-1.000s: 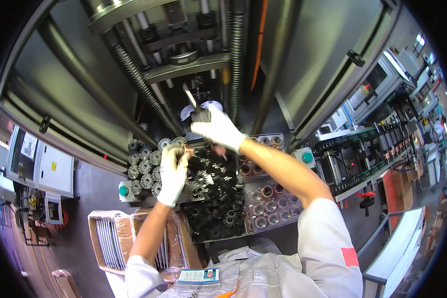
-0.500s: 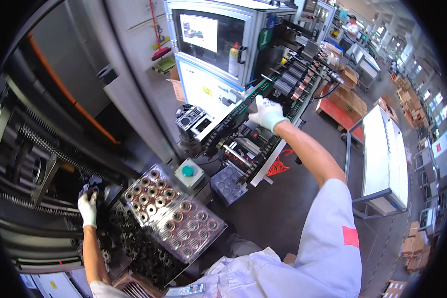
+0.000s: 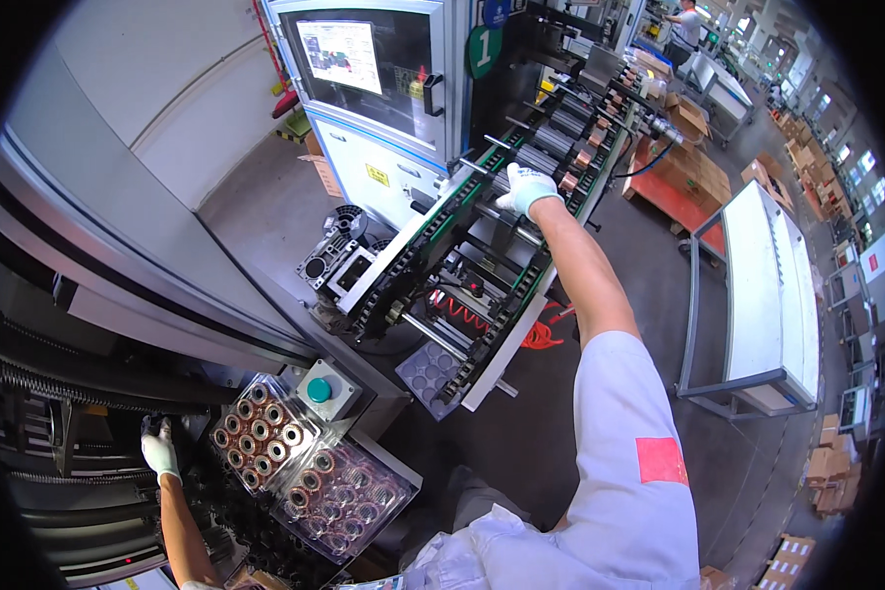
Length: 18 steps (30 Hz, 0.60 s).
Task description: The person picks up metal parts from a box and places them into a press machine, operates the machine using two control buttons, and then removes the processed parts. They also handle and arrange boxes containing metal components in a storage area.
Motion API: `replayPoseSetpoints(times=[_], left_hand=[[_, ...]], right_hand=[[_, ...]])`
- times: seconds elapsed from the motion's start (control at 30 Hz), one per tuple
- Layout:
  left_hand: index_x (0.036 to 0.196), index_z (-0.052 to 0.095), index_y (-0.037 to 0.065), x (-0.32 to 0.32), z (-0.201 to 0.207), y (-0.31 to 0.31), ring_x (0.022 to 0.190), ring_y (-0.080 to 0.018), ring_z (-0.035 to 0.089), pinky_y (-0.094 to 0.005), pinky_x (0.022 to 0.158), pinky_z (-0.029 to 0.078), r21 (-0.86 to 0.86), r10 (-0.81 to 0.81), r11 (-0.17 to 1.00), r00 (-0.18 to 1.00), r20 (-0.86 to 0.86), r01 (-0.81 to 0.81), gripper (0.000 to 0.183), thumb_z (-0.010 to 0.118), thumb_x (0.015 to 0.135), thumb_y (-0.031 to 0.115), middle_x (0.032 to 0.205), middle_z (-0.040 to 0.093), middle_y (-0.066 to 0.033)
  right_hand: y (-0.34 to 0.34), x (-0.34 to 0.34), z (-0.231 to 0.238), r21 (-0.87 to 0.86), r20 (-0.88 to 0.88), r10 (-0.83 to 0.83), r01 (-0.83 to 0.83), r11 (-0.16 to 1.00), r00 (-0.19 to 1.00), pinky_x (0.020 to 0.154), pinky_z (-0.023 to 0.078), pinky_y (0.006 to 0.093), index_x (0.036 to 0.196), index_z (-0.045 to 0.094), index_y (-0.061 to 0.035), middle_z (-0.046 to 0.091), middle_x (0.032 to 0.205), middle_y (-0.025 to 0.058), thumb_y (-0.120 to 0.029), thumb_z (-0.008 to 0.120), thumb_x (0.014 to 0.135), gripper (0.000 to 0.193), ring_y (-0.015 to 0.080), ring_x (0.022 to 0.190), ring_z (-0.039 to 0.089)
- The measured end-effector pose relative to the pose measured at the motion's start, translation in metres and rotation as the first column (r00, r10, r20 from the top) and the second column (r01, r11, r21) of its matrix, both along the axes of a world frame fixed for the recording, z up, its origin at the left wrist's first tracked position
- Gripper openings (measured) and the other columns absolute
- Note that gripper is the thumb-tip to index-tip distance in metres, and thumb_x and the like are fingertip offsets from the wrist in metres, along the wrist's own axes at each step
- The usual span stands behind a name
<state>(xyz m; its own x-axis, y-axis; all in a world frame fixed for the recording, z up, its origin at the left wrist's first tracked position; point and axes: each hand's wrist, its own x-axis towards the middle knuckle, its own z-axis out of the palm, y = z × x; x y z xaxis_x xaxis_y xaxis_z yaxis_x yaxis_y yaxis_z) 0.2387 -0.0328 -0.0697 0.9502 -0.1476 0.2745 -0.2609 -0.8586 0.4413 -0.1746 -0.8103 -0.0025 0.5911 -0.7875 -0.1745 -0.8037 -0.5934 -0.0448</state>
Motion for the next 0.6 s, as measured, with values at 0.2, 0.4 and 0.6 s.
replayPoseSetpoints(times=[0.2, 0.4, 0.6], left_hand=[[0.133, 0.061, 0.002, -0.053, -0.001, 0.015, 0.115, -0.0407, 0.064, -0.0428, 0.097, 0.053, 0.429, -0.204, 0.894, 0.97, 0.133, 0.129, 0.045, 0.066, 0.097, 0.028, 0.138, 0.057, -0.0266], [0.125, 0.065, 0.007, -0.065, 0.008, -0.027, 0.094, -0.0356, 0.072, -0.0429, 0.078, 0.059, 0.448, -0.328, 0.878, 0.893, 0.309, 0.168, 0.036, 0.06, 0.091, 0.015, 0.12, 0.069, -0.0208], [0.138, 0.053, 0.008, -0.044, 0.026, 0.014, 0.09, -0.0398, 0.07, -0.0469, 0.075, 0.058, 0.509, -0.367, 0.803, 0.93, 0.015, 0.309, 0.046, 0.057, 0.094, 0.019, 0.134, 0.059, -0.027]], right_hand=[[0.039, -0.031, -0.005, -0.234, 0.328, 0.117, -0.039, 0.971, 0.938, 0.105, 0.045, 0.0465, 0.148, 0.045, -0.013, 0.056, 0.137, 0.0227, -0.052, 0.062, 0.091, 0.071, 0.0392, 0.125, 0.056], [0.228, -0.033, 0.024, -0.177, 0.685, 0.407, -0.404, 0.898, 0.604, 0.101, 0.048, 0.0395, 0.122, 0.063, 0.0028, 0.065, 0.121, 0.0181, -0.003, 0.068, 0.089, 0.034, 0.031, 0.113, 0.063], [0.461, 0.059, 0.034, -0.128, 0.689, 0.703, -0.925, 0.359, 0.178, 0.09, 0.05, 0.0435, 0.116, 0.068, -0.0056, 0.068, 0.112, 0.0136, -0.015, 0.075, 0.082, 0.036, 0.0324, 0.104, 0.064]])
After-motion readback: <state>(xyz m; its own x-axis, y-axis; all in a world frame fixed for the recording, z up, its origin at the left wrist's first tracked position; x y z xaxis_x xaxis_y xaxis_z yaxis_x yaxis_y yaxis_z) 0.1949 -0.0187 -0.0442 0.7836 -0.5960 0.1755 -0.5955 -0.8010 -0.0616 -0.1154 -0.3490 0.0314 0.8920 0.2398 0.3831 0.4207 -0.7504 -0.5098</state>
